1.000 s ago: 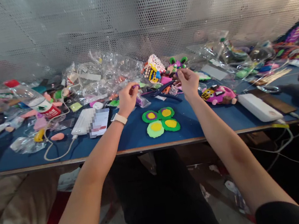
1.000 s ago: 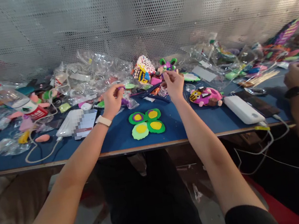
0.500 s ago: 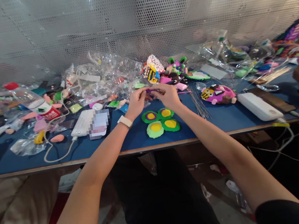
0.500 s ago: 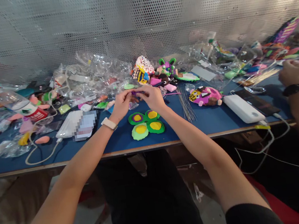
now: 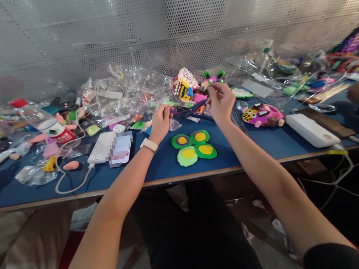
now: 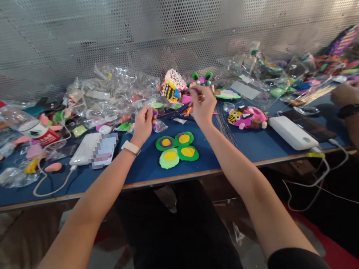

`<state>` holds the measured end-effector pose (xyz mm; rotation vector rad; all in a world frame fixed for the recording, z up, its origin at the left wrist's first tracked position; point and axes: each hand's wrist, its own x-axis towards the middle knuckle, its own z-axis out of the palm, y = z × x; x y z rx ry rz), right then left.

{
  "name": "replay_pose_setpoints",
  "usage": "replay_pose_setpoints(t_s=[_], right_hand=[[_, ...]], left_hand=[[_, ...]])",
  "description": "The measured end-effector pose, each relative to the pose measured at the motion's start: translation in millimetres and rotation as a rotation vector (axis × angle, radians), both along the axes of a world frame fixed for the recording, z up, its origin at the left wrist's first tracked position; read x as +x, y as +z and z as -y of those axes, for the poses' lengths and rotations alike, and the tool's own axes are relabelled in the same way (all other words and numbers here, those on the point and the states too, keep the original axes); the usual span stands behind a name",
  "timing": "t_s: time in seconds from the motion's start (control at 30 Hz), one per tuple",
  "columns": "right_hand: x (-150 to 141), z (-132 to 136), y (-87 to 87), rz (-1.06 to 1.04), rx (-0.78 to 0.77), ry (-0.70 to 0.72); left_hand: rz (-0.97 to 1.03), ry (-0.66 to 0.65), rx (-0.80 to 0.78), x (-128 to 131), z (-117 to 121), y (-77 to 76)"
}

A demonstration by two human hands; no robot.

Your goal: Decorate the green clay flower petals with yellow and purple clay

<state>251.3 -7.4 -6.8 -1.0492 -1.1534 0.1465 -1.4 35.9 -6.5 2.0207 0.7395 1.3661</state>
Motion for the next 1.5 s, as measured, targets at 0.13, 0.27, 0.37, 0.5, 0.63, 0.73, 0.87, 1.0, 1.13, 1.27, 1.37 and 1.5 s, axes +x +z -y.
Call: replay_pose_setpoints(t_s=[0.13,0.27,0.37,0.5,0.63,0.73,0.87,1.0,1.13,1.27,1.37,1.5], right_hand=[[14.6,-4.2,-2.2,-0.116,-0.036,-0.013],[-10.8,5.9,-1.7,0.001,-0.146,0.172],[-36.8,14.5,-1.8,0.122,-0.202,0.268],[-58.9,21.5,-3.7,0.238,-0.235,0.335],[-64.4,22.9,-4.8,0.279,-0.238,0.377],[-62.6,22.5,-4.2,0.272,-0.214,0.397],[-58.0,22.9,-2.3,0.270,-0.218,0.436],[-56.1,23.6,-2.2,0.237,-0.216,0.461],[-57.6,23.1,-3.6,0.167,-0.220,0.500],[-58.3,23.3,-2.3,0.100,-0.259,0.513],[-57.8,24.9,1.6,0.077,-0.250,0.491],[-57.8,28.0,6.4,0.051,-0.261,0.484]], left_hand=[[0.019,0.043,0.028,-3.0,-9.8,-7.0],[-0.081,0.089,0.077,-0.5,-3.8,-6.8],[-0.167,0.080,0.114,0.7,2.9,-4.5],[-0.268,0.065,0.168,1.5,6.3,-3.5],[-0.328,0.087,0.203,2.8,9.2,-0.9],[-0.326,0.081,0.212,2.9,13.3,4.4],[-0.322,0.064,0.194,1.5,17.3,10.1],[-0.271,0.005,0.147,0.8,18.8,10.9],[-0.241,0.007,0.142,2.0,20.6,10.3],[-0.279,-0.012,0.141,3.3,22.1,10.3],[-0.291,-0.010,0.147,3.0,22.8,11.6],[-0.309,0.055,0.243,0.1,24.7,15.7]])
